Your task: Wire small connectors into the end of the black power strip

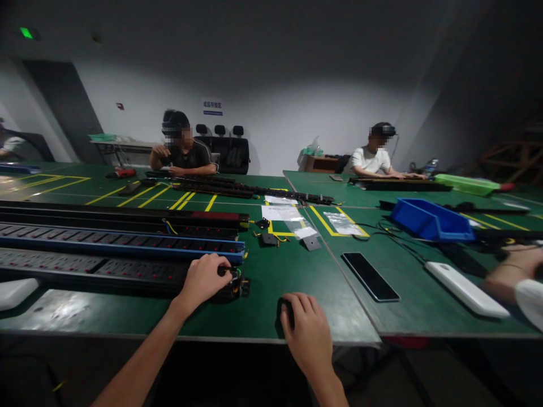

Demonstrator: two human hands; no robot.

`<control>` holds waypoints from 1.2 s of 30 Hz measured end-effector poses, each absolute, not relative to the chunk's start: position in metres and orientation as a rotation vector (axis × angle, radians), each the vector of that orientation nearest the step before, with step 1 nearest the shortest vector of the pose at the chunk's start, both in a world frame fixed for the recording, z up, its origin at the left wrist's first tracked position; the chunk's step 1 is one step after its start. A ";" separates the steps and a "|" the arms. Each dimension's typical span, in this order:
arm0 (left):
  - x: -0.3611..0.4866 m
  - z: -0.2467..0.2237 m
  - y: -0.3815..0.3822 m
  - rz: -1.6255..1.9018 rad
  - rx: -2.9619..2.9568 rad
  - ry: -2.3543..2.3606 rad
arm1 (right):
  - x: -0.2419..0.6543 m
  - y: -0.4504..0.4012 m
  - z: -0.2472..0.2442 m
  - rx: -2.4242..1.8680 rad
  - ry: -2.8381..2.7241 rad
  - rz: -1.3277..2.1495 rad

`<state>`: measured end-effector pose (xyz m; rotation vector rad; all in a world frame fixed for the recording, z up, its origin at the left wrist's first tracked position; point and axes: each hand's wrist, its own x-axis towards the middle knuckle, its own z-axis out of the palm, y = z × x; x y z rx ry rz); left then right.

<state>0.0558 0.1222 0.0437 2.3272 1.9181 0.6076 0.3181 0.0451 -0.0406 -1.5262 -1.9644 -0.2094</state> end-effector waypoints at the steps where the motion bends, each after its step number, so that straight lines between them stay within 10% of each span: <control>1: 0.056 0.044 0.122 0.614 2.329 1.919 | 0.318 0.045 -0.041 -1.530 -1.961 -0.215; 36: 0.054 0.052 0.122 0.439 2.365 1.894 | 0.317 0.043 -0.038 -1.548 -1.928 -0.249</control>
